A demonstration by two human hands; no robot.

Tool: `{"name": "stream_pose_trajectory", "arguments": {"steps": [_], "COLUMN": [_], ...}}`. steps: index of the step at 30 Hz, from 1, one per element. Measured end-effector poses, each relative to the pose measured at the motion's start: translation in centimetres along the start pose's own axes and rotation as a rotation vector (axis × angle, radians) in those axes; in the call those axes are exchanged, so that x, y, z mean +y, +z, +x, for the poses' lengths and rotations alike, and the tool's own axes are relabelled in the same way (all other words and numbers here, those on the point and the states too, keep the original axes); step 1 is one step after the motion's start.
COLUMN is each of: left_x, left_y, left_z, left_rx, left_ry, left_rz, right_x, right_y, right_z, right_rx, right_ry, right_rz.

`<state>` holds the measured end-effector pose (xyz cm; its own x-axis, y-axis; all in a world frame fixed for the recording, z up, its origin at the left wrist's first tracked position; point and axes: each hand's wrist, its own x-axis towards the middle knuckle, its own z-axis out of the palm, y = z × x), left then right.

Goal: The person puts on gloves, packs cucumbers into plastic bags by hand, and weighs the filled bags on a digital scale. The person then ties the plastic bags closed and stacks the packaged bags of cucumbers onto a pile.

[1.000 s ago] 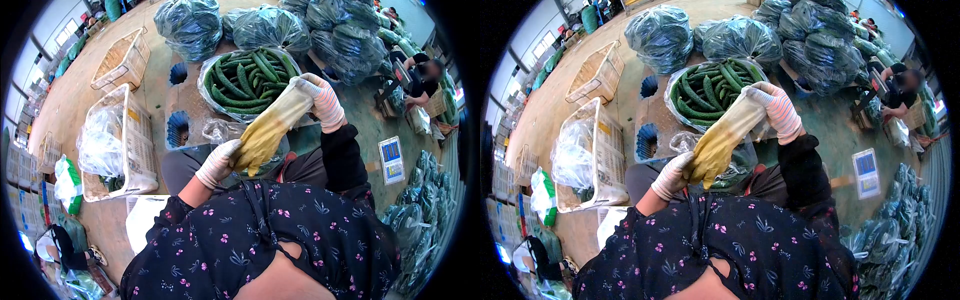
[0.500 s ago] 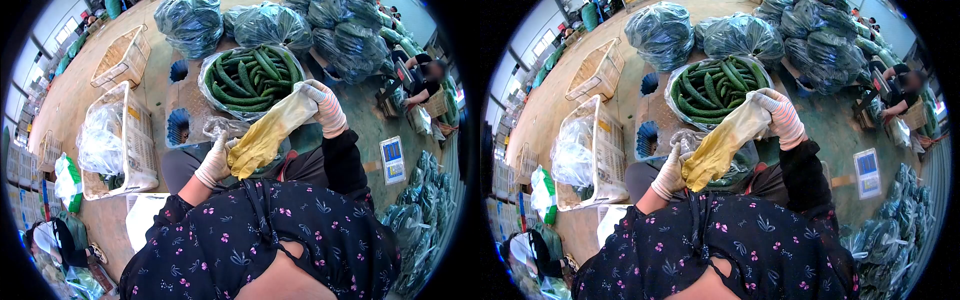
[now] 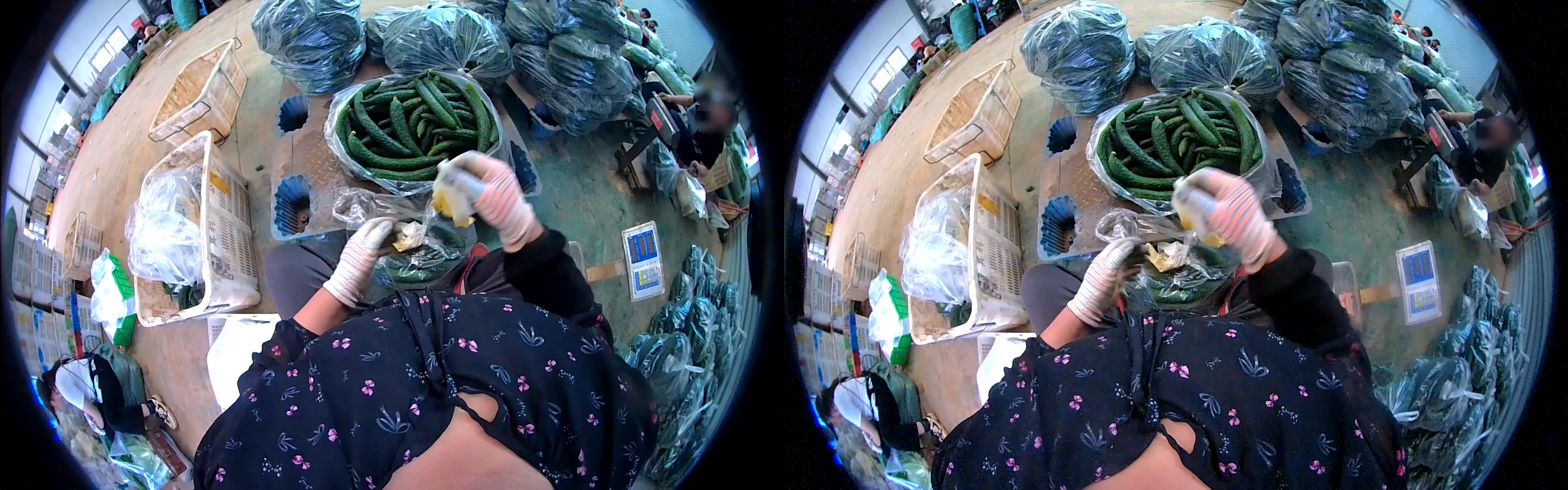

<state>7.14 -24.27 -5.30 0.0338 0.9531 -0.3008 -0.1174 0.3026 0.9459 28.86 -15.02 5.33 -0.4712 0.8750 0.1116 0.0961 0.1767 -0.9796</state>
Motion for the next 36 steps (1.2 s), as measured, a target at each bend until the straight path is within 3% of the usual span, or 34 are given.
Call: {"name": "stream_pose_trajectory", "arguments": {"steps": [2,3,4,7,10,12,14,16,18,22,25,28,29,32,33,36], "left_x": [1.7,2.9,2.3,2.5,1.1,0.8,1.2,1.3,1.6,1.9,2.0,2.3,1.3,1.7,2.1,2.2], "left_y": [1.7,2.8,2.7,2.3,-0.1,-1.7,-2.7,-3.0,-2.5,-0.3,1.3,1.3,0.9,0.3,0.2,0.8], "left_z": [-0.2,-0.4,0.1,0.2,0.3,0.0,-0.7,-0.9,-1.0,-0.7,-0.3,-0.7,-0.3,0.2,0.2,0.4], "left_rx": [-0.367,-0.421,-0.412,-0.15,-0.113,-0.074,-0.092,-0.074,-0.138,-0.286,-0.224,-0.198,-0.063,0.02,0.033,-0.071], "left_ry": [-0.063,-0.065,-0.068,-0.043,-0.085,-0.097,-0.07,-0.063,-0.08,-0.054,-0.05,0.067,0.085,0.004,0.046,0.138], "left_rz": [-0.5,-0.668,-0.827,-0.856,-0.962,-1.026,-1.091,-1.088,-1.11,-1.057,-0.793,-0.337,-0.2,-0.122,0.033,0.098], "right_x": [-0.7,-0.1,0.9,2.6,1.9,2.6,2.1,2.4,3.2,3.0,3.5,5.0,5.1,5.0,4.9,5.3], "right_y": [3.0,4.3,5.5,8.5,8.0,6.9,5.9,5.5,5.8,7.4,7.7,6.3,5.7,4.7,4.4,4.0], "right_z": [-1.0,-1.1,-1.1,-2.1,-3.1,-3.5,-3.4,-3.7,-3.0,-1.2,-0.5,-0.3,-0.4,-0.7,-0.8,-0.9], "right_rx": [-0.05,-0.132,-0.213,-0.337,-0.345,-0.439,-0.396,-0.197,-0.123,-0.216,-0.193,-0.179,-0.178,-0.154,-0.156,-0.159], "right_ry": [-0.122,-0.249,-0.376,-0.552,-0.718,-0.664,-0.532,-0.334,-0.344,-0.364,-0.426,-0.154,-0.115,-0.098,-0.083,-0.052], "right_rz": [-0.309,-0.442,-0.574,-0.742,-0.48,-0.407,-0.35,-0.278,-0.248,-0.62,-0.611,-0.407,-0.377,-0.341,-0.372,-0.386]}}
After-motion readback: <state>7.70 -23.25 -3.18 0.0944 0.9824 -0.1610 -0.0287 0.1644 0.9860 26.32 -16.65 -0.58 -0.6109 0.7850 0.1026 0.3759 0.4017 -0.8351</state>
